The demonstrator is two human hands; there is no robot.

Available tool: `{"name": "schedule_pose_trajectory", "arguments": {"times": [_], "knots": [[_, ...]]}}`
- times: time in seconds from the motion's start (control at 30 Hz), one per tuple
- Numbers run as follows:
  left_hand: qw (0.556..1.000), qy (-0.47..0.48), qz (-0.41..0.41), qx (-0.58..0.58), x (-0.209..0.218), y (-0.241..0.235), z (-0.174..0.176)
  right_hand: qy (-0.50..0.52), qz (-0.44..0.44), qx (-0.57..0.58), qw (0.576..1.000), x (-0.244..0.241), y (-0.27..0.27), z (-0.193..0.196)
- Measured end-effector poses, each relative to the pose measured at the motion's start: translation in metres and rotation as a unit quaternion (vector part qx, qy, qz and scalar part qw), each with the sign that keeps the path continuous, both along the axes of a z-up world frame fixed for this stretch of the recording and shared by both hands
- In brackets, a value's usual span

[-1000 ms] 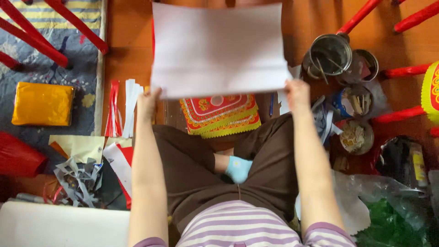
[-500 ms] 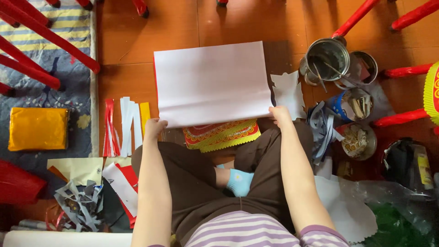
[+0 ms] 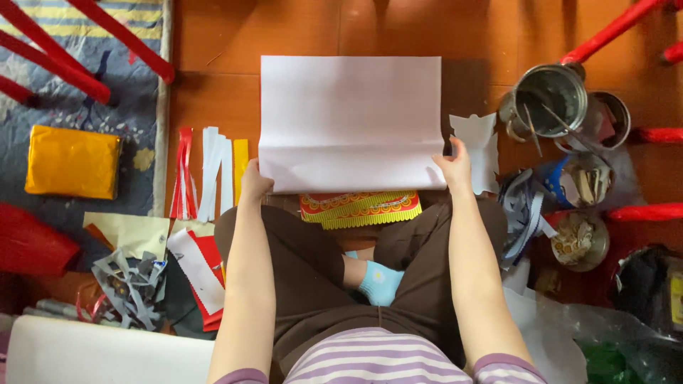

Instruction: Folding and cutting paper into smaller rectangular pieces using scissors

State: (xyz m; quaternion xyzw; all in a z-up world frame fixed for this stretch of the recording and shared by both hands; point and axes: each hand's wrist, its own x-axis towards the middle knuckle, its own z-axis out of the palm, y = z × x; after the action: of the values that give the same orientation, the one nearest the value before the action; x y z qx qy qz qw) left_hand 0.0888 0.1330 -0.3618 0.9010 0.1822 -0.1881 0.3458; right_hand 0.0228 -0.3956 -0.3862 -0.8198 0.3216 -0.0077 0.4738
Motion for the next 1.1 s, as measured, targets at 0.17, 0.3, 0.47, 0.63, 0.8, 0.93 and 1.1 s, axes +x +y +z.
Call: {"name": "schedule_pose_trajectory", "arguments": {"times": [0.17,0.3,0.47,0.63,0.8,0.93,1.1], "knots": [[1.000,0.006,-0.018,0.008,-0.008,-0.024,0.062,-0.099,0.014,0.032,0.994,0.019,-0.004,-0.012],[0.999,0.004,-0.030,0.014,-0.008,-0.021,0.049,-0.122,0.035,0.022,0.992,0.026,0.005,-0.017],[0.986,0.100,-0.076,0.111,-0.015,-0.020,0.041,-0.096,0.033,0.059,0.993,0.030,-0.003,-0.045],[0.969,0.170,-0.076,0.164,-0.009,-0.003,-0.010,-0.040,0.067,-0.083,0.994,0.035,0.002,-0.048],[0.953,0.218,-0.081,0.193,-0.007,-0.012,0.004,-0.101,0.113,-0.083,0.985,0.033,0.014,-0.026],[0.942,0.260,-0.104,0.183,-0.006,-0.018,0.020,-0.097,0.119,-0.087,0.984,0.032,0.016,-0.022],[0.932,0.281,-0.117,0.195,-0.006,-0.017,0.009,-0.068,0.125,-0.114,0.983,0.032,0.008,-0.043]]}}
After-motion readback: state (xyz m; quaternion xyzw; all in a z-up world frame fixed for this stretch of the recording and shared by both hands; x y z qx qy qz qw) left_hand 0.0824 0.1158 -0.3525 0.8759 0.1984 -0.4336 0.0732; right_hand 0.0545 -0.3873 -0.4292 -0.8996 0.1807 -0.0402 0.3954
